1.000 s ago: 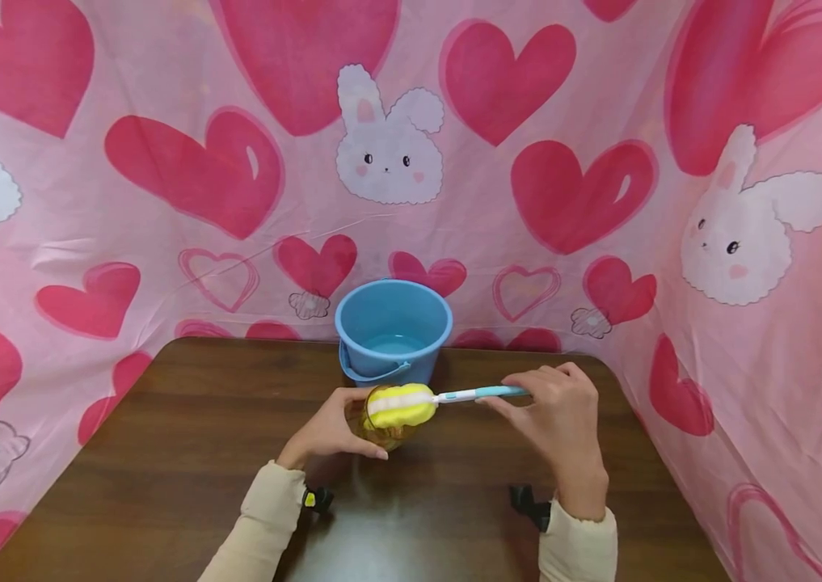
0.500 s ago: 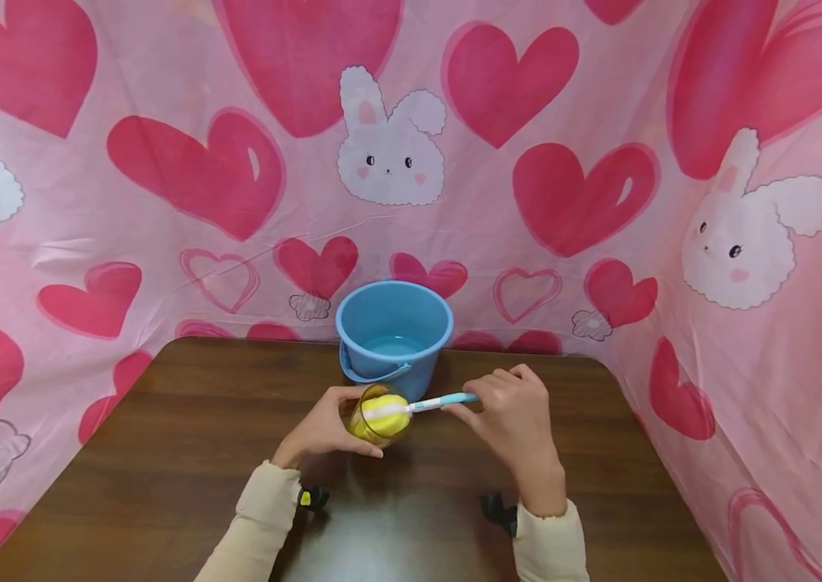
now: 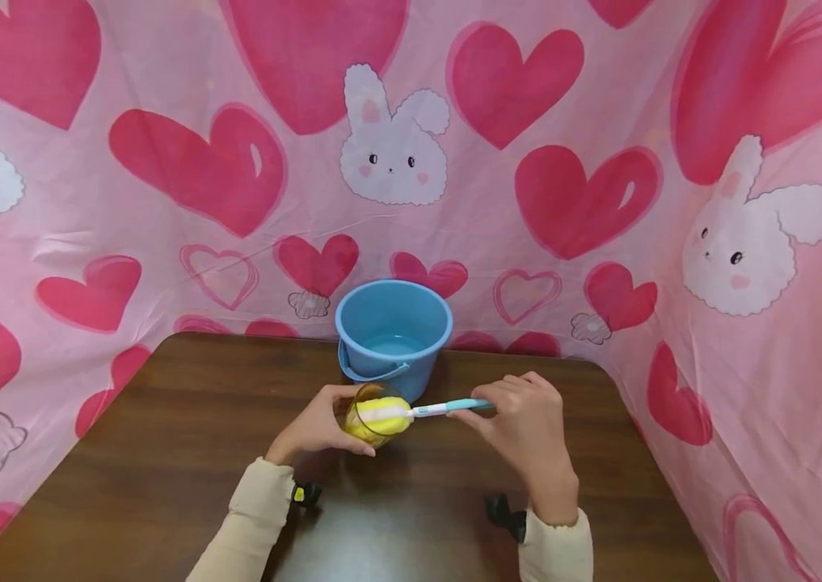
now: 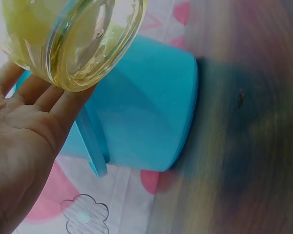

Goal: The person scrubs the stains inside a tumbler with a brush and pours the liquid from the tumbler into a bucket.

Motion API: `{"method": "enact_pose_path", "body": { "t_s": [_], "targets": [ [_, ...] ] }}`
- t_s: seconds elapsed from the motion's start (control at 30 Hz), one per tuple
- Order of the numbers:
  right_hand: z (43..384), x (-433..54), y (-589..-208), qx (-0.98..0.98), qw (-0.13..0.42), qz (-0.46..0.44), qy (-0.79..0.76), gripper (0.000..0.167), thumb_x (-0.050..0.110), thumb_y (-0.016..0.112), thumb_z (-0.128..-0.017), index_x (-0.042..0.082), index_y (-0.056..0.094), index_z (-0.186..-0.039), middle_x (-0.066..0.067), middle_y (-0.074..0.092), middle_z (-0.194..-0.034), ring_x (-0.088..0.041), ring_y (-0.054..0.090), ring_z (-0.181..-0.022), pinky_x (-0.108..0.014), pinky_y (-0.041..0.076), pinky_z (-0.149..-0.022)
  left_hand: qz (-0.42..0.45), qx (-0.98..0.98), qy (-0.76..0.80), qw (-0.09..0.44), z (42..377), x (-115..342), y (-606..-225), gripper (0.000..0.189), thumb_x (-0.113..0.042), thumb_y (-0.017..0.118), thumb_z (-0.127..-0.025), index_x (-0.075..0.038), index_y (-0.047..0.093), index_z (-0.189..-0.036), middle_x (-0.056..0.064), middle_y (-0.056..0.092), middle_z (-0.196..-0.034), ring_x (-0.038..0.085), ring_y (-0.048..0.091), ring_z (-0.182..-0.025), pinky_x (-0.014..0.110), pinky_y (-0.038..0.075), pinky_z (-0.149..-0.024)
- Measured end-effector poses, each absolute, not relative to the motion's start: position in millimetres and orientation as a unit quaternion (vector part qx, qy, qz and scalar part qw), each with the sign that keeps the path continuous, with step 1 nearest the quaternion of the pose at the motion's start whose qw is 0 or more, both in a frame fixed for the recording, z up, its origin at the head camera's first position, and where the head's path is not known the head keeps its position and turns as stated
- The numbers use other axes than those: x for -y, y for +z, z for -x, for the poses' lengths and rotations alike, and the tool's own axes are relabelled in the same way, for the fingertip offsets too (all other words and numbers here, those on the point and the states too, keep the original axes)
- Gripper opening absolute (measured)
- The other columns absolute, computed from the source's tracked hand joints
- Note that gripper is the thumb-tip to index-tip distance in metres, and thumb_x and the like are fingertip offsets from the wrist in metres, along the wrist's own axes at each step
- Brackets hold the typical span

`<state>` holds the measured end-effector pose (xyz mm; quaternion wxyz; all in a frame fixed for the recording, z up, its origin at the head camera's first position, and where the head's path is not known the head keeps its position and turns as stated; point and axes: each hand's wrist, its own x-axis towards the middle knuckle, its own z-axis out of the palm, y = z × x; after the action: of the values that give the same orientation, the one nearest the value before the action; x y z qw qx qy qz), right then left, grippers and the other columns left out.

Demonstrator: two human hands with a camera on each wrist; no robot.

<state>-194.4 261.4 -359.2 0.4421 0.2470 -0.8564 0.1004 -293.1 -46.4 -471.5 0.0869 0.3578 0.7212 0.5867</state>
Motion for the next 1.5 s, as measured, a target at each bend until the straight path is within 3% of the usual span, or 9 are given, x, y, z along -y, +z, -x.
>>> {"method": "enact_pose_path", "body": {
  "t_s": [0.1,0.27,0.5,0.7,0.8,0.9,1.03,1.2,1.5],
  "targets": [
    [193.7,-266.2,-357.7,0.855,0.448,-0.241,0.103,0.075,0.08,0.049,-0.088,0.013,0.079,-0.073,0.001,0.069,-0.061,-0.013,0.058,-0.051,-0.035,0.046,-0.056,-0.36,-0.716,0.591,0.092,293.4,45.6,-469.6,0.078,-0.02,0.097,-0.067,-0.02,0.064,-0.137,-0.005,0.067,-0.131,0.02,0.062,-0.116,0.036,0.053,-0.101],
    [188.4,-272.0,-352.5,0.856,0.45,-0.23,0.112,0.072,0.079,0.054,-0.085,0.013,0.08,-0.075,0.0,0.071,-0.063,-0.016,0.06,-0.052,-0.035,0.045,-0.057,-0.358,-0.713,0.595,0.097,293.3,45.2,-468.1,0.077,-0.019,0.096,-0.068,-0.021,0.063,-0.138,-0.007,0.067,-0.132,0.019,0.061,-0.118,0.035,0.053,-0.102],
    [188.6,-274.8,-355.1,0.853,0.449,-0.236,0.124,0.063,0.075,0.067,-0.081,0.013,0.08,-0.076,0.001,0.07,-0.063,-0.013,0.057,-0.052,-0.032,0.044,-0.058,-0.36,-0.713,0.594,0.098,290.8,44.0,-470.7,0.075,-0.018,0.095,-0.07,-0.022,0.063,-0.138,-0.007,0.067,-0.133,0.019,0.061,-0.119,0.034,0.053,-0.101],
    [193.5,-268.7,-358.1,0.857,0.443,-0.232,0.122,0.07,0.079,0.056,-0.084,0.014,0.08,-0.075,0.001,0.071,-0.064,-0.014,0.059,-0.053,-0.035,0.046,-0.058,-0.368,-0.711,0.593,0.085,291.7,40.1,-471.7,0.076,-0.019,0.096,-0.069,-0.022,0.064,-0.138,-0.005,0.068,-0.131,0.02,0.061,-0.118,0.035,0.053,-0.102],
    [194.3,-264.1,-358.5,0.855,0.448,-0.235,0.117,0.069,0.078,0.057,-0.085,0.014,0.08,-0.074,0.002,0.07,-0.063,-0.014,0.058,-0.053,-0.036,0.046,-0.057,-0.37,-0.711,0.593,0.08,291.1,38.8,-471.6,0.076,-0.02,0.096,-0.069,-0.021,0.064,-0.137,-0.004,0.068,-0.13,0.021,0.061,-0.118,0.035,0.052,-0.102],
    [193.6,-259.7,-358.6,0.851,0.456,-0.242,0.099,0.055,0.068,0.079,-0.075,0.013,0.08,-0.074,0.002,0.069,-0.062,-0.013,0.058,-0.052,-0.035,0.046,-0.057,-0.367,-0.711,0.595,0.081,289.9,37.7,-471.7,0.075,-0.02,0.096,-0.069,-0.022,0.064,-0.137,-0.006,0.068,-0.13,0.02,0.06,-0.118,0.036,0.053,-0.101],
    [192.1,-254.1,-360.2,0.853,0.458,-0.242,0.069,0.041,0.042,0.1,-0.052,0.014,0.079,-0.072,0.004,0.067,-0.06,-0.011,0.056,-0.051,-0.034,0.047,-0.057,-0.365,-0.717,0.589,0.079,288.4,35.8,-473.0,0.077,-0.019,0.096,-0.067,-0.023,0.064,-0.137,-0.007,0.068,-0.13,0.018,0.059,-0.117,0.035,0.053,-0.101],
    [191.0,-250.6,-363.5,0.866,0.445,-0.22,0.054,0.042,0.039,0.103,-0.046,0.015,0.078,-0.07,0.004,0.067,-0.059,-0.012,0.058,-0.051,-0.033,0.047,-0.058,-0.368,-0.724,0.579,0.075,286.7,32.5,-475.4,0.082,-0.014,0.096,-0.066,-0.019,0.061,-0.141,-0.004,0.066,-0.134,0.017,0.059,-0.119,0.034,0.051,-0.103],
    [187.2,-257.4,-359.3,0.888,0.428,-0.154,0.06,0.044,0.041,0.103,-0.045,0.015,0.08,-0.072,0.002,0.063,-0.054,-0.021,0.054,-0.051,-0.03,0.038,-0.047,-0.364,-0.724,0.583,0.063,287.3,34.4,-475.0,0.076,-0.022,0.095,-0.07,-0.025,0.062,-0.139,-0.008,0.066,-0.132,0.018,0.058,-0.12,0.034,0.053,-0.1]
  ]
}}
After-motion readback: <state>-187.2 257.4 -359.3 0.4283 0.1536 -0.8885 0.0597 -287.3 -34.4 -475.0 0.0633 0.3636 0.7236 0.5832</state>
